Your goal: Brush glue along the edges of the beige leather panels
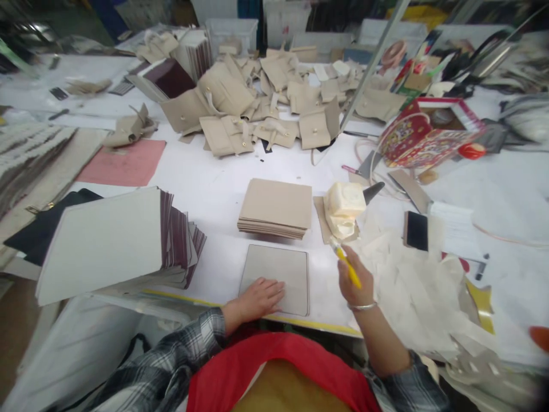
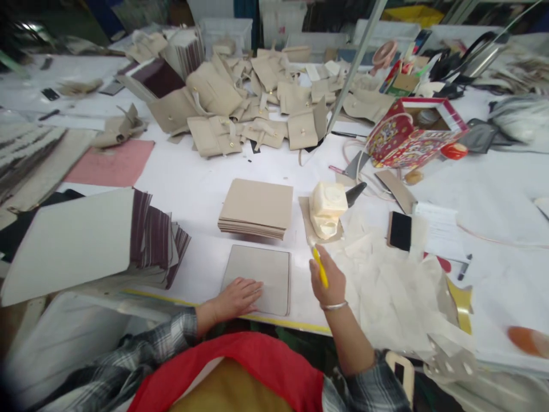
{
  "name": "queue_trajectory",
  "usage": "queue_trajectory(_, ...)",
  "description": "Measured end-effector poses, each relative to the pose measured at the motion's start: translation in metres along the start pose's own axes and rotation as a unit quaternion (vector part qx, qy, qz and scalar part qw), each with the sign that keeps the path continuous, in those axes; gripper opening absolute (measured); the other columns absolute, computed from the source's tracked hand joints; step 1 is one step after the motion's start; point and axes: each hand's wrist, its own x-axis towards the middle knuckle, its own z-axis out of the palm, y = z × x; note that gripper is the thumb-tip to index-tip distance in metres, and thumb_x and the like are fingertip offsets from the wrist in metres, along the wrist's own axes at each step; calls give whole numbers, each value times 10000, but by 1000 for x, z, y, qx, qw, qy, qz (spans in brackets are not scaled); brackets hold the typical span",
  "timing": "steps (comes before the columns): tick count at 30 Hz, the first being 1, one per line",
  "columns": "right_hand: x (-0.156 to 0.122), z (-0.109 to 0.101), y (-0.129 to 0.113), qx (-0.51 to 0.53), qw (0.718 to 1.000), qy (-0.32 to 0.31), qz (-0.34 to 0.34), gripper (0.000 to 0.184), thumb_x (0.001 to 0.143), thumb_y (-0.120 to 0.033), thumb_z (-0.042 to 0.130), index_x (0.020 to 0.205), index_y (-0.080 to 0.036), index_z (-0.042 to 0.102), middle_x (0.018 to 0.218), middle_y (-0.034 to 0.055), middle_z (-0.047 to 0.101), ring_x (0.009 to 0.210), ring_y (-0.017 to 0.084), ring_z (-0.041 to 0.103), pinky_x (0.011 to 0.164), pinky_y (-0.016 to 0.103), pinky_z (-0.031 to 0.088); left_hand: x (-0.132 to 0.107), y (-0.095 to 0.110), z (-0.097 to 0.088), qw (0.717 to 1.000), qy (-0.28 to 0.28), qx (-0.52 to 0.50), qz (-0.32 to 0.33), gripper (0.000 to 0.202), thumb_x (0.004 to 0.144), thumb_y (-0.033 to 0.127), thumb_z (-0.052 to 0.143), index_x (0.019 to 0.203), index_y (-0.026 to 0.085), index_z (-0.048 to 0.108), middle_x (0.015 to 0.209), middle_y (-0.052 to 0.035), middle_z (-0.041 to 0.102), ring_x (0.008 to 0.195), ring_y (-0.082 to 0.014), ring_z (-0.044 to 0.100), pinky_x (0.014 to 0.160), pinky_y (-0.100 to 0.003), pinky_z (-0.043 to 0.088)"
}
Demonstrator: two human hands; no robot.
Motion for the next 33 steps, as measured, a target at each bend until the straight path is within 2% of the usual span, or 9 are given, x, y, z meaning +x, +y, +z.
queue_trajectory(4, 92, 0, -83, 268, 959, -85, 27, 428, 894, -480, 331, 961, -190, 639, 682, 16, 618, 546, 112, 558, 560, 244, 472, 66, -42, -41, 985, 147, 53, -75, 438, 874, 369, 457, 1271, 184, 484, 1329, -144, 487, 1276, -261, 373, 1049, -450, 252)
queue_trajectory(7, 143, 51, -142, 358, 903, -233, 49, 316, 782, -471, 550, 846, -172, 631, 653, -4, 614, 514, 92, 532, 494, 203, 440, 107, -68, -60, 976, 147, 76, -144, 542, 827, 451, 510, 1276, 149, 479, 1324, -189, 472, 1287, -343, 328, 1042, -542, 214)
queue_trajectory(10, 179, 103, -161, 338, 878, -332, 78, 271, 705, -419, 650, 686, -155, 597, 523, -36, 547, 401, 67, 447, 405, 192, 369, 122, -80, -62, 977, 106, 71, -173, 582, 799, 492, 532, 1269, 150, 487, 1302, -181, 490, 1242, -361, 365, 995, -541, 275)
queue_trajectory(13, 213, 134, -151, 310, 888, -323, 109, 266, 699, -363, 670, 588, -149, 558, 467, -33, 527, 377, 68, 444, 404, 198, 375, 120, -83, -60, 978, 95, 70, -170, 585, 827, 479, 495, 1312, 157, 434, 1343, -161, 457, 1224, -331, 380, 960, -501, 315)
queue_trajectory(18, 255, 147, -126, 293, 919, -192, 179, 278, 706, -369, 662, 576, -144, 564, 459, -3, 554, 400, 86, 485, 425, 208, 409, 118, -85, -64, 979, 94, 68, -166, 524, 842, 444, 486, 1306, 206, 435, 1354, -128, 452, 1190, -301, 408, 925, -459, 331)
queue_trajectory(22, 256, 125, -89, 247, 940, -128, 199, 324, 718, -412, 634, 553, -144, 561, 430, -11, 523, 395, 80, 461, 419, 203, 375, 125, -91, -69, 978, 85, 72, -175, 468, 843, 396, 502, 1281, 239, 453, 1341, -122, 460, 1121, -286, 447, 863, -446, 354)
queue_trajectory(27, 235, 68, -30, 180, 957, -52, 223, 325, 756, -407, 586, 572, -139, 577, 473, -6, 535, 442, 89, 470, 480, 223, 388, 136, -104, -79, 976, 54, 86, -193, 414, 818, 354, 550, 1209, 224, 503, 1232, -117, 524, 1002, -277, 475, 756, -404, 377)
queue_trajectory(30, 218, 45, -18, 142, 982, -23, 120, 309, 810, -404, 533, 763, -123, 653, 622, 28, 616, 590, 118, 548, 604, 242, 429, 141, -110, -85, 981, 37, 86, -171, 402, 802, 393, 571, 1156, 208, 527, 1137, -107, 552, 987, -269, 469, 756, -386, 375)
queue_trajectory(33, 185, 34, -20, 48, 992, -46, -108, 277, 849, -365, 512, 914, -147, 670, 817, 60, 650, 766, 140, 569, 707, 251, 423, 144, -111, -89, 981, 30, 99, -163, 401, 787, 431, 585, 1107, 194, 546, 1080, -108, 553, 991, -270, 462, 797, -392, 367)
